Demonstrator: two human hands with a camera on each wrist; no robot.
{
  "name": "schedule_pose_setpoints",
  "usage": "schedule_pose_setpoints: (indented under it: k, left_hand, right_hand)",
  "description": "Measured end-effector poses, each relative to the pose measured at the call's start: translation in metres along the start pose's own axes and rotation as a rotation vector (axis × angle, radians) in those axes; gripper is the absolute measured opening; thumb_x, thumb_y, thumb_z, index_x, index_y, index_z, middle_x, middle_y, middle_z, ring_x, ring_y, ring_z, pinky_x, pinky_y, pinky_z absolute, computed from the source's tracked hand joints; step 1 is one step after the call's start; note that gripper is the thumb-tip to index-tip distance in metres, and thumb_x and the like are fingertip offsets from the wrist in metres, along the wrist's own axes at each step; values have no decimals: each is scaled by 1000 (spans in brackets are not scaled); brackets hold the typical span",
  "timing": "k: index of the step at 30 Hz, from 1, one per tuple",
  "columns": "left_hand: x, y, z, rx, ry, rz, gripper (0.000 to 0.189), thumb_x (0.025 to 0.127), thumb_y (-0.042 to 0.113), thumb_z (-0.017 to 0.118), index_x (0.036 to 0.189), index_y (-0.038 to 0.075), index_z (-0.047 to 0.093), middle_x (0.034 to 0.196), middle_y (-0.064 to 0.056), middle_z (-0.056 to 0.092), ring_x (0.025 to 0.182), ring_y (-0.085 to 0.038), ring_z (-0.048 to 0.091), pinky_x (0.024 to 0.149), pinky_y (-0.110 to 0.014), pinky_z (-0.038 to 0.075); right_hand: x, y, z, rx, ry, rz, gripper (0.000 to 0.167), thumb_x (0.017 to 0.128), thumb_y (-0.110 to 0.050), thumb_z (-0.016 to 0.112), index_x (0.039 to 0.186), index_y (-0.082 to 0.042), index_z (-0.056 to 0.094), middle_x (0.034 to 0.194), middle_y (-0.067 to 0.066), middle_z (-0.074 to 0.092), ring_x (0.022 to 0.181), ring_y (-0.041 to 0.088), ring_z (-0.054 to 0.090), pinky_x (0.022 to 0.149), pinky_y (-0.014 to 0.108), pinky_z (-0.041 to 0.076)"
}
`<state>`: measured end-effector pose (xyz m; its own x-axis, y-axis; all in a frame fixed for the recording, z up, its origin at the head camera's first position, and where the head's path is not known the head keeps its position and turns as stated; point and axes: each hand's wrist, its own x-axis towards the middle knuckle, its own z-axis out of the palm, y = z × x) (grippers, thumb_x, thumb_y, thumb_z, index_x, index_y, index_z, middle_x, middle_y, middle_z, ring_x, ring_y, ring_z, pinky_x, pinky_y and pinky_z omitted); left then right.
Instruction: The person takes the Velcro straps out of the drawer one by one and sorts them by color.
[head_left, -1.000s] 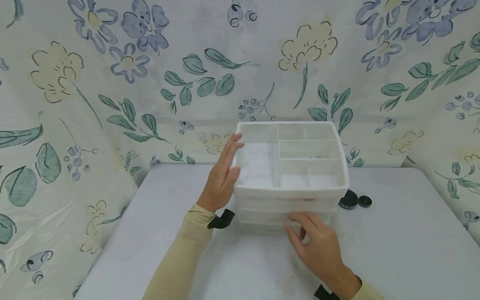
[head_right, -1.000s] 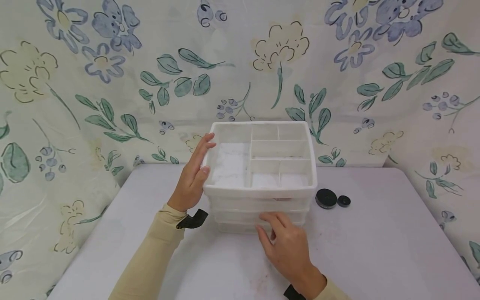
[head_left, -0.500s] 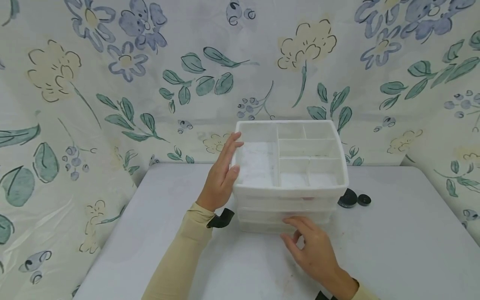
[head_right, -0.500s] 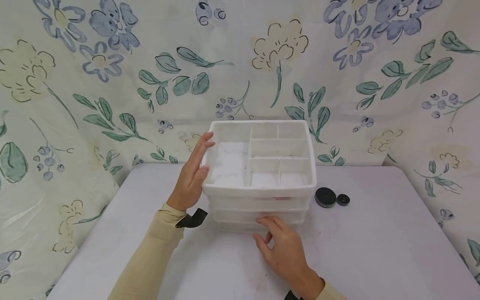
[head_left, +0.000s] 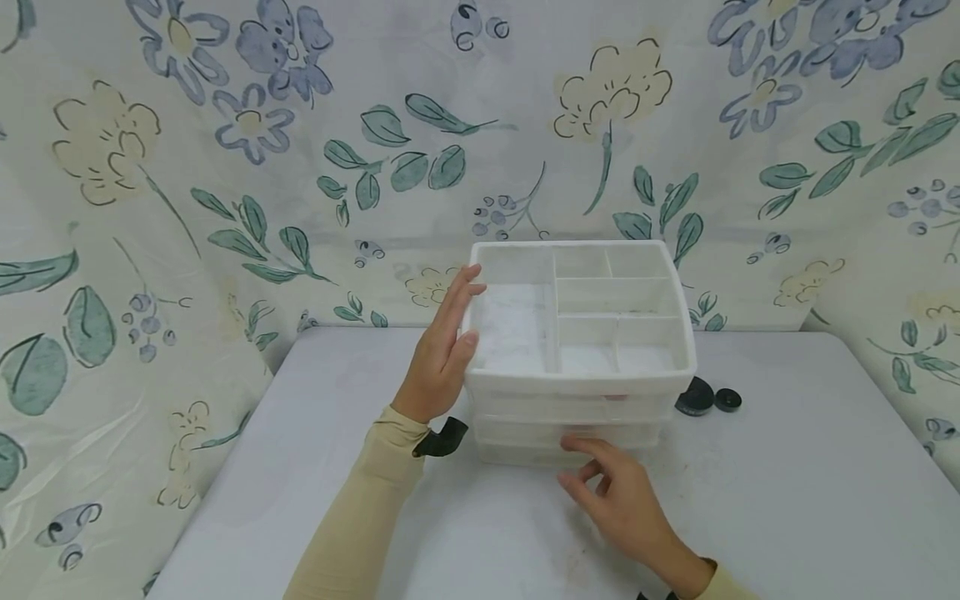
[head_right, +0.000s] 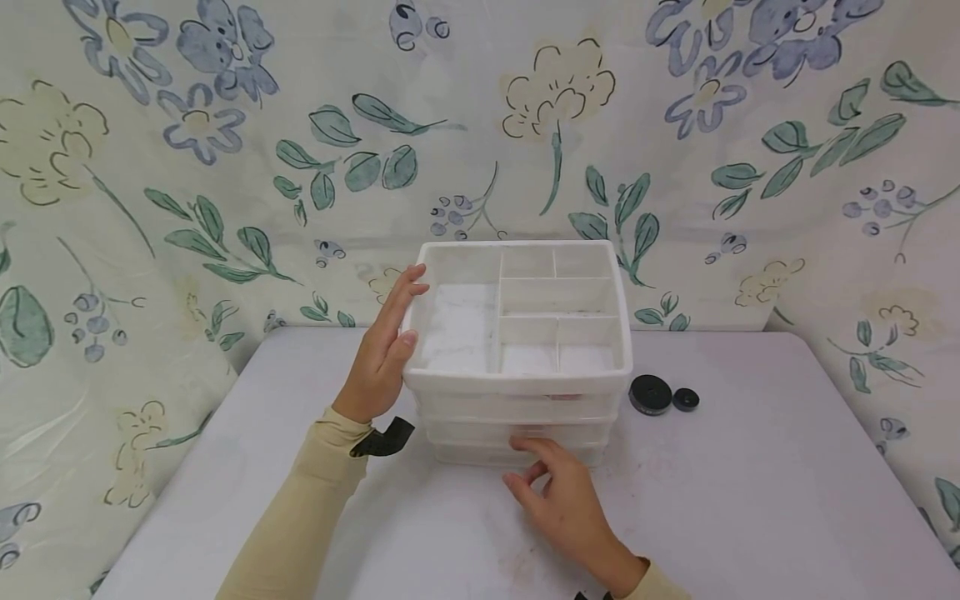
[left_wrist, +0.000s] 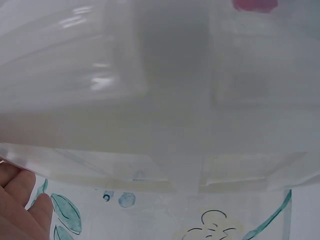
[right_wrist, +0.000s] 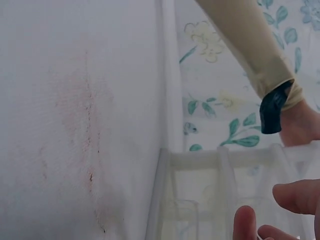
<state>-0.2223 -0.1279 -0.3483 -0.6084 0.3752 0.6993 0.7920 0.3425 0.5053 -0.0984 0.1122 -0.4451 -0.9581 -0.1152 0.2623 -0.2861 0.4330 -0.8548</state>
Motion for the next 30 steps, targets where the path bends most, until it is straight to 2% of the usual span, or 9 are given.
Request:
schedule_pose_setpoints:
  k: [6, 9, 12, 16, 21, 25, 30]
  left_hand:
    - [0, 0, -1, 5, 1, -3, 49, 98, 15, 35, 144, -3, 42, 165, -7, 25, 153, -22, 17, 123, -42, 17]
    - [0, 0, -1, 2, 1, -1, 49, 98, 14, 35, 143, -3, 43, 165, -8, 26, 153, -22, 17, 123, -42, 17]
    - [0, 0, -1, -2, 1, 2, 49, 98, 14, 35, 144, -3, 42, 164, -8, 26, 153, -23, 17, 123, -42, 17]
    - [0, 0, -1, -6, -1, -2, 50, 98, 14, 35, 144, -3, 42, 165, -8, 26, 153, -22, 17, 123, -42, 17]
    - [0, -1, -1, -7, 0, -5, 50, 97, 14, 36, 144, -3, 43, 165, -7, 25, 153, -22, 17, 123, -43, 17]
    - [0, -1, -1, -9, 3, 1, 50, 97, 14, 36, 144, -3, 43, 165, -7, 26, 153, -23, 17, 123, -42, 17]
    - [0, -1, 0, -8, 1, 7, 50, 98, 14, 36, 144, -3, 42, 165, -7, 25, 153, -23, 17, 123, -42, 17]
  right_hand:
    - [2, -4, -4, 154, -112, 129, 40, 89, -14, 76, 127, -5, 67, 126, 10, 67, 81, 7, 65, 57, 23, 51]
    - [3, -5, -5, 264, -177, 191, 47, 91, -14, 74, 134, 0, 61, 131, 17, 64, 85, 12, 67, 61, 23, 53]
    - [4, -4, -5, 349, -207, 245, 54, 92, -13, 71, 140, 4, 53, 133, 22, 61, 88, 16, 68, 68, 24, 54]
    - [5, -4, -4, 406, -204, 299, 57, 93, -11, 69, 143, 5, 47, 135, 23, 60, 90, 19, 69, 66, 22, 51]
    - [7, -6, -2, 502, -182, 406, 54, 94, -5, 61, 145, 3, 45, 137, 20, 59, 91, 17, 67, 61, 19, 45]
    - [8, -7, -1, 593, -170, 460, 52, 95, -3, 58, 145, 3, 43, 140, 20, 57, 93, 16, 66, 65, 20, 46]
    - [9, -9, 1, 656, -141, 506, 51, 95, -3, 60, 143, 3, 45, 140, 16, 59, 97, 16, 66, 68, 21, 49]
